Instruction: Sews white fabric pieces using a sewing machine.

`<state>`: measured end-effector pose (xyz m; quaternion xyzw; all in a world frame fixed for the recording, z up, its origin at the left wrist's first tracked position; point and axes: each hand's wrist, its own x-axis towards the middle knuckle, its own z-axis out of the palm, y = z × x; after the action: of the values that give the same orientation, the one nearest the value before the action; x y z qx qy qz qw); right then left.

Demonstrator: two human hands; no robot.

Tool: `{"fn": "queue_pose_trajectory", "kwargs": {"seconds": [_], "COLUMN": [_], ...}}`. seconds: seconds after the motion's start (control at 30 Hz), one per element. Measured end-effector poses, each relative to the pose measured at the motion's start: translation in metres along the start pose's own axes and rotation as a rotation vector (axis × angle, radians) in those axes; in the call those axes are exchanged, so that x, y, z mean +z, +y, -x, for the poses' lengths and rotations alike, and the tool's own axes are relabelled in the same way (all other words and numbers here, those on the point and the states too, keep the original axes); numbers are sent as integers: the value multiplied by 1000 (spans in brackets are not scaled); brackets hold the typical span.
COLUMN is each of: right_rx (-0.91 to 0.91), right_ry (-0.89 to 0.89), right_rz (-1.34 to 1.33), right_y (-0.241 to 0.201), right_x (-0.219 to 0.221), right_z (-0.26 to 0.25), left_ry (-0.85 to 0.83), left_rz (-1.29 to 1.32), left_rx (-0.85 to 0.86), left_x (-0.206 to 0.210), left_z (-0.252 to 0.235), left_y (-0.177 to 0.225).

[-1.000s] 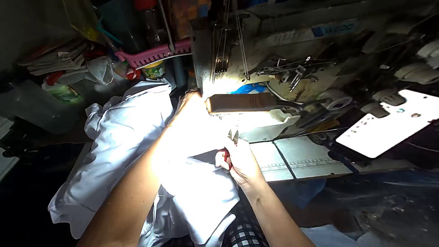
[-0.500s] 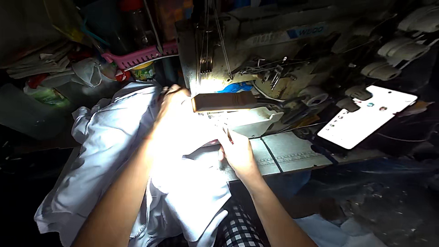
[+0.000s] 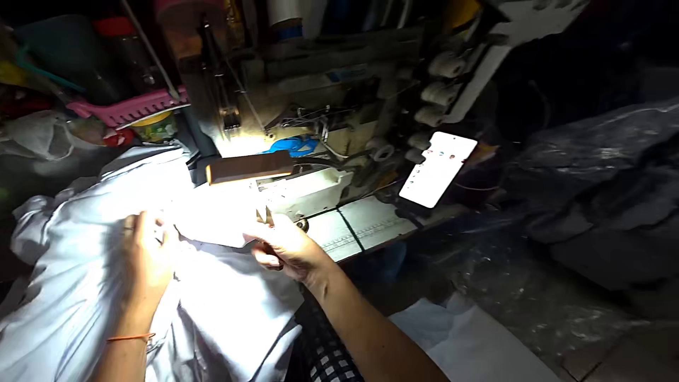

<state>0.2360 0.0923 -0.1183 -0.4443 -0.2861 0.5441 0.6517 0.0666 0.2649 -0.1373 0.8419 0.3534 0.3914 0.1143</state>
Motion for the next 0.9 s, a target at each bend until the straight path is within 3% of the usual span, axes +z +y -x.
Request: {"fn": "queue_pose_trajectory", "kwargs": {"seconds": [0.17, 0.27, 0.33, 0.43, 0.5, 0.57, 0.63, 0.73, 0.83, 0.87, 0.9], "right_rx": [-22, -57, -63, -160, -370, -550, -603, -371, -175, -185, -236], "right_ry": [28, 112, 226, 397, 390, 309, 276, 403, 393, 402, 416], "right_rz": [25, -44, -88, 128, 430, 615, 622, 582, 540, 575, 643], "right_y": [1, -4, -2, 10, 17, 23, 28, 29, 22, 21, 20], "right_x": [-11, -6, -5, -2, 7, 15, 11, -11, -19, -17, -14], "right_z": [-6, -3, -4, -3, 6, 18, 21, 17, 15, 16, 17], "left_ry": [-196, -127, -61, -209, -330, -429, -516, -818, -1209, -1215, -1121], "left_rz": [-132, -99, 54, 460, 848, 1080, 1078, 983, 758, 636, 500], "left_rx": [99, 175, 185, -74, -333, -488, -542, -518, -401, -302, -180], "left_x": [-5, -25, -28, -21, -12, -2, 5, 5, -4, -9, -16], "left_z": [-3, -3, -3, 3, 6, 11, 11, 7, -4, -8, -13], "left_y": [-5, 21, 44, 70, 79, 83, 85, 85, 85, 85, 86]}}
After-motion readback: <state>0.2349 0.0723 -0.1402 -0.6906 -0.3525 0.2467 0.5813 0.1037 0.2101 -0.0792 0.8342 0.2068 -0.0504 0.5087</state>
